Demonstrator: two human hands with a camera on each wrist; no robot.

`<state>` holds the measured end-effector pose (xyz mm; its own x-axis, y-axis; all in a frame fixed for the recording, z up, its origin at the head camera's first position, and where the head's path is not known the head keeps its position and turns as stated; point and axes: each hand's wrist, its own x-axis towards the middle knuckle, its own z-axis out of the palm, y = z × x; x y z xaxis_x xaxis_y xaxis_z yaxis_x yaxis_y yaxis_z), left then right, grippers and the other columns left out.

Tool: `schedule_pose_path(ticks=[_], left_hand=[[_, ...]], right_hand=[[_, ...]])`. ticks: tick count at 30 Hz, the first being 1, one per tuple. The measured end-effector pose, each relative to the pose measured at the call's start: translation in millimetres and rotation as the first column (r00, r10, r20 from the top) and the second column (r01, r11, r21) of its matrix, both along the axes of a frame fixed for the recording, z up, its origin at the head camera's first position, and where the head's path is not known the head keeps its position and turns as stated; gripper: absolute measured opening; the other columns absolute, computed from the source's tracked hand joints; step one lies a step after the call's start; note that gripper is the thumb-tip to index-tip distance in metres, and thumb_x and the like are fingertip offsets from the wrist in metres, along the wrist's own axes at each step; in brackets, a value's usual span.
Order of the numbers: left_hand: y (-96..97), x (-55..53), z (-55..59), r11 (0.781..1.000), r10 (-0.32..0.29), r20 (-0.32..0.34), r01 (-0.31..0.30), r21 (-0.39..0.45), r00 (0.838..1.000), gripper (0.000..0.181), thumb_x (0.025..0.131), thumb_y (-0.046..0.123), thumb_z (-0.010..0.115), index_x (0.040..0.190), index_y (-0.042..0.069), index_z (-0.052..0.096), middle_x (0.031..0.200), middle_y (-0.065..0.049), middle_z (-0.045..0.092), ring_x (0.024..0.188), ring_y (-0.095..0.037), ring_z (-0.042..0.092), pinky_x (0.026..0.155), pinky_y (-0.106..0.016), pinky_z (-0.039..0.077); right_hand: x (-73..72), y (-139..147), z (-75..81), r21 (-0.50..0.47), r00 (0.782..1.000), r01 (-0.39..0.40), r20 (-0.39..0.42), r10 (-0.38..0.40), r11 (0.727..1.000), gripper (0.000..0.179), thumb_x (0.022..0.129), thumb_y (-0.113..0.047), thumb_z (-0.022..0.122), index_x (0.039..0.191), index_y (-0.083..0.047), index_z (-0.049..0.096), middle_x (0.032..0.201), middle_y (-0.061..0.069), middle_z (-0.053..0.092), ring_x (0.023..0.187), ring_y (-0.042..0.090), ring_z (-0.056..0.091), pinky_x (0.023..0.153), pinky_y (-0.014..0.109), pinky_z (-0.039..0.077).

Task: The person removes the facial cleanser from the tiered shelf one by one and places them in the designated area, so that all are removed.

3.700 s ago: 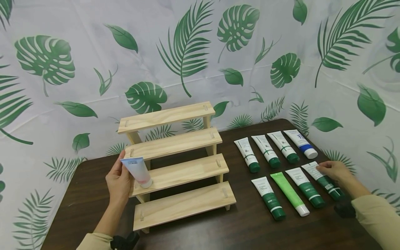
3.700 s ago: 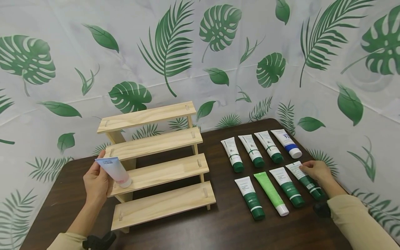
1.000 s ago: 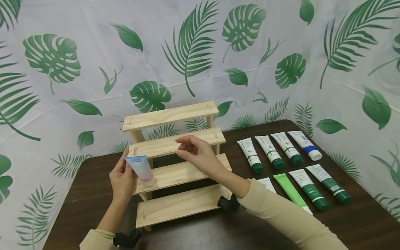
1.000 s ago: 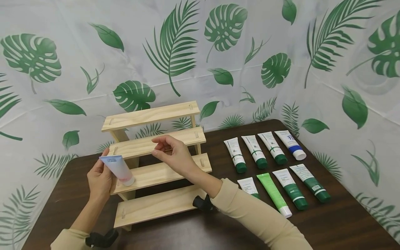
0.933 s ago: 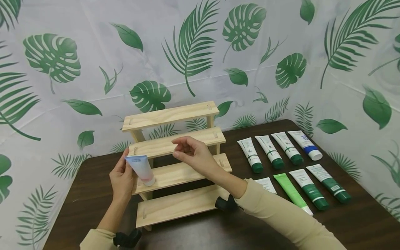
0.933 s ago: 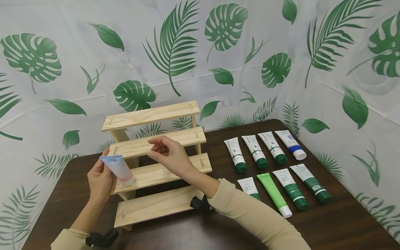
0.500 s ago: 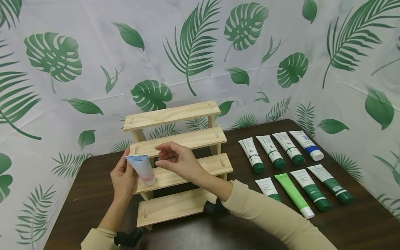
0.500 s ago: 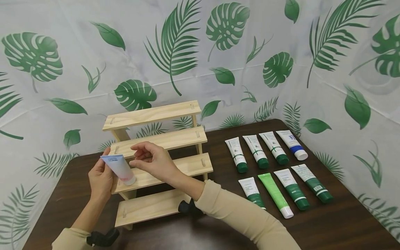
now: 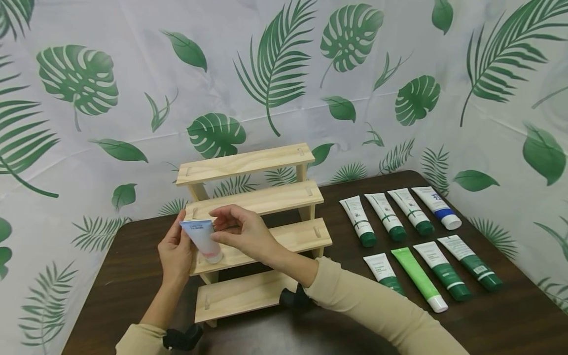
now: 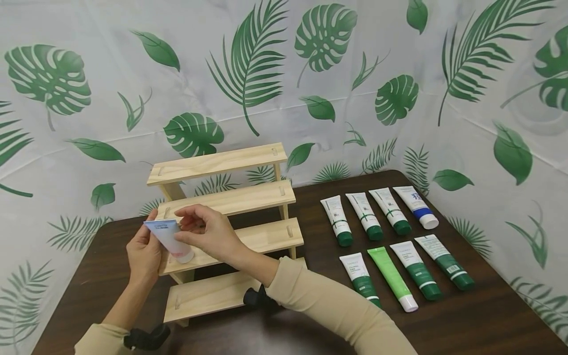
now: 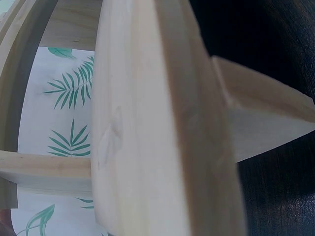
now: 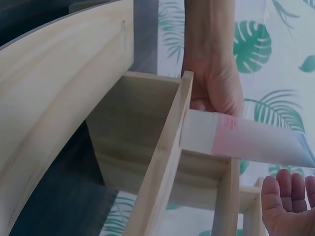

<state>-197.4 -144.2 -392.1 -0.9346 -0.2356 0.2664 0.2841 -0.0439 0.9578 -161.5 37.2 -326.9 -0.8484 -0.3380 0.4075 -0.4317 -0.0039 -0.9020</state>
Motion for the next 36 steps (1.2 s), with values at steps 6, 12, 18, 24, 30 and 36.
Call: schedule_pose_path(ticks=[6,12,18,24,30,36], left_hand=[[-0.3,0.4,0.3,1.000,0.008,0.007,-0.007,-0.027,1.000,0.043,0.097,0.018,0.052,0.137,0.004,0.047,0.145,-0.010,0.040,0.122,-0.004,0.049,0.088,-0.006,0.043],[-0.6,0.0,0.0,1.000,0.006,-0.004,-0.006,-0.023,1.000,0.042,0.097,0.017,0.052,0.137,0.004,0.047,0.145,-0.013,0.040,0.121,-0.002,0.050,0.088,-0.006,0.043],[-0.4,-0.3,-0.3,0.999,0.020,-0.004,-0.020,-0.032,1.000,0.041,0.097,0.015,0.051,0.136,0.004,0.048,0.143,-0.011,0.043,0.114,0.004,0.052,0.086,-0.006,0.044],[-0.5,0.4,-0.3,0.998,0.028,0.006,-0.027,-0.048,1.000,0.041,0.097,0.016,0.051,0.137,0.005,0.048,0.142,-0.010,0.044,0.115,0.003,0.052,0.086,-0.005,0.044],[0.1,0.3,-1.0,0.999,0.034,0.001,-0.034,-0.036,0.999,0.041,0.097,0.016,0.052,0.136,0.005,0.049,0.142,-0.008,0.045,0.109,0.007,0.054,0.085,-0.006,0.044],[-0.3,-0.4,-2.4,0.999,0.033,-0.012,-0.033,-0.026,0.999,0.040,0.097,0.014,0.052,0.136,0.005,0.049,0.141,-0.008,0.046,0.105,0.009,0.055,0.084,-0.006,0.045]], right_hand=[[-1.2,-6,-1.8,-0.006,1.000,0.005,0.009,-0.005,1.000,0.037,0.083,0.002,0.068,0.118,0.005,0.057,0.104,0.022,0.061,0.092,0.016,0.060,0.079,0.019,0.053],[-1.9,-9,-3.1,0.006,1.000,0.014,0.025,-0.015,1.000,0.035,0.084,0.001,0.068,0.118,0.004,0.058,0.105,0.021,0.062,0.092,0.012,0.060,0.079,0.019,0.053],[-2.8,-12,-4.5,0.021,0.999,0.025,0.023,-0.026,0.999,0.033,0.085,0.000,0.067,0.117,0.003,0.059,0.106,0.019,0.063,0.092,0.015,0.061,0.079,0.019,0.053],[-3.2,-14,-5.9,0.023,0.999,0.044,0.030,-0.045,0.999,0.030,0.085,0.000,0.066,0.114,0.004,0.060,0.106,0.019,0.064,0.092,0.017,0.062,0.077,0.018,0.053],[-3.5,-17,-6.9,0.036,0.998,0.060,0.012,-0.060,0.998,0.026,0.086,0.000,0.065,0.111,0.005,0.060,0.104,0.021,0.064,0.092,0.020,0.062,0.077,0.016,0.052],[-4.5,-18,-9.4,0.054,0.997,0.080,-0.009,-0.080,0.995,0.024,0.086,0.000,0.065,0.108,0.006,0.061,0.104,0.020,0.064,0.094,0.025,0.063,0.079,0.017,0.052]])
